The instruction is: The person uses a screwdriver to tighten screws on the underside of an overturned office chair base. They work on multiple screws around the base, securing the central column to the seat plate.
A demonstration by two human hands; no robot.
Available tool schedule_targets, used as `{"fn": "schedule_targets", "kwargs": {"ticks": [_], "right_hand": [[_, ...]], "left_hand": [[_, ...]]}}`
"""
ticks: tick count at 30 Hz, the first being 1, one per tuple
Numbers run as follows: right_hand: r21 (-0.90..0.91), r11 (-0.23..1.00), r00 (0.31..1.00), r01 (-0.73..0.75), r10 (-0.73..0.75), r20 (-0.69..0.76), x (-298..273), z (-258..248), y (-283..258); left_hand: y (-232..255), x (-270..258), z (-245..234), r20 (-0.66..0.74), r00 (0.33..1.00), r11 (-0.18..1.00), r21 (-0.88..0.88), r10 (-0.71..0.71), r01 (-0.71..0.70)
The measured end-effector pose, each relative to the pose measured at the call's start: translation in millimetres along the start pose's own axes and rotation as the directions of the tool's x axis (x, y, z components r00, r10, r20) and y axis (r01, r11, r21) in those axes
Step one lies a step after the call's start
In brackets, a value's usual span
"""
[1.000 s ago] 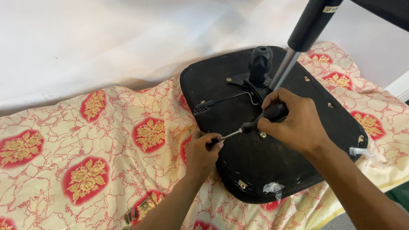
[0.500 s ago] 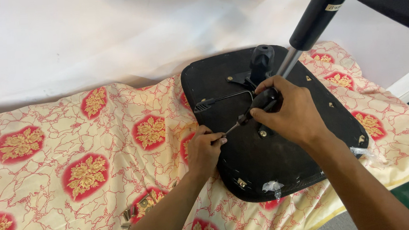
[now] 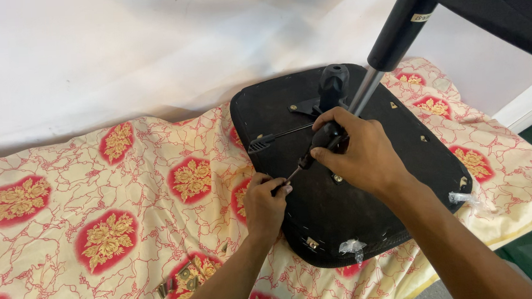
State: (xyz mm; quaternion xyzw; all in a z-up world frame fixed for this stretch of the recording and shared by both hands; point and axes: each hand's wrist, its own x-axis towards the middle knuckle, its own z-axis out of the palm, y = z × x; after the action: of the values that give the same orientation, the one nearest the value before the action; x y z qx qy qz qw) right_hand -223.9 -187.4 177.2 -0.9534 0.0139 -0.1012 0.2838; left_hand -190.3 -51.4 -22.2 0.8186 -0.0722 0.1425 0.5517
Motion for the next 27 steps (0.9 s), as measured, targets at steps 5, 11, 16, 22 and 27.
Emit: {"fn": "schedule_targets", "kwargs": {"ticks": [5, 11, 16, 22, 27], "right_hand": [[-0.042, 0.997, 0.997, 0.067, -0.068, -0.022, 1, 2, -1], [-0.04, 0.971, 0.968, 0.235, -0.238, -0.081, 2, 10, 1], [-0.16, 0.979, 0.98, 0.124, -0.145, -0.133, 6, 19, -7], [-0.364, 0.917, 0.986, -0.165, 0.154, -0.059, 19, 10, -19], [-0.222, 0.936, 0.961, 0.274, -0.278, 0.013, 22, 3, -22]], "left_hand": [[2, -1, 0, 0.005, 1.0, 1.0, 0.012, -0.015, 0.014], [3, -2, -2, 0.025, 0.999, 0.999, 0.034, -0.022, 0.021], [2, -4, 0, -0.033, 0.999, 1.0, 0.007, 0.022, -0.022], [-5, 5, 4, 0.002, 0.976, 0.975, 0.044, 0.216, -0.216], [-15, 10, 5, 0.043, 0.926, 0.924, 0.055, 0.375, -0.377]]}}
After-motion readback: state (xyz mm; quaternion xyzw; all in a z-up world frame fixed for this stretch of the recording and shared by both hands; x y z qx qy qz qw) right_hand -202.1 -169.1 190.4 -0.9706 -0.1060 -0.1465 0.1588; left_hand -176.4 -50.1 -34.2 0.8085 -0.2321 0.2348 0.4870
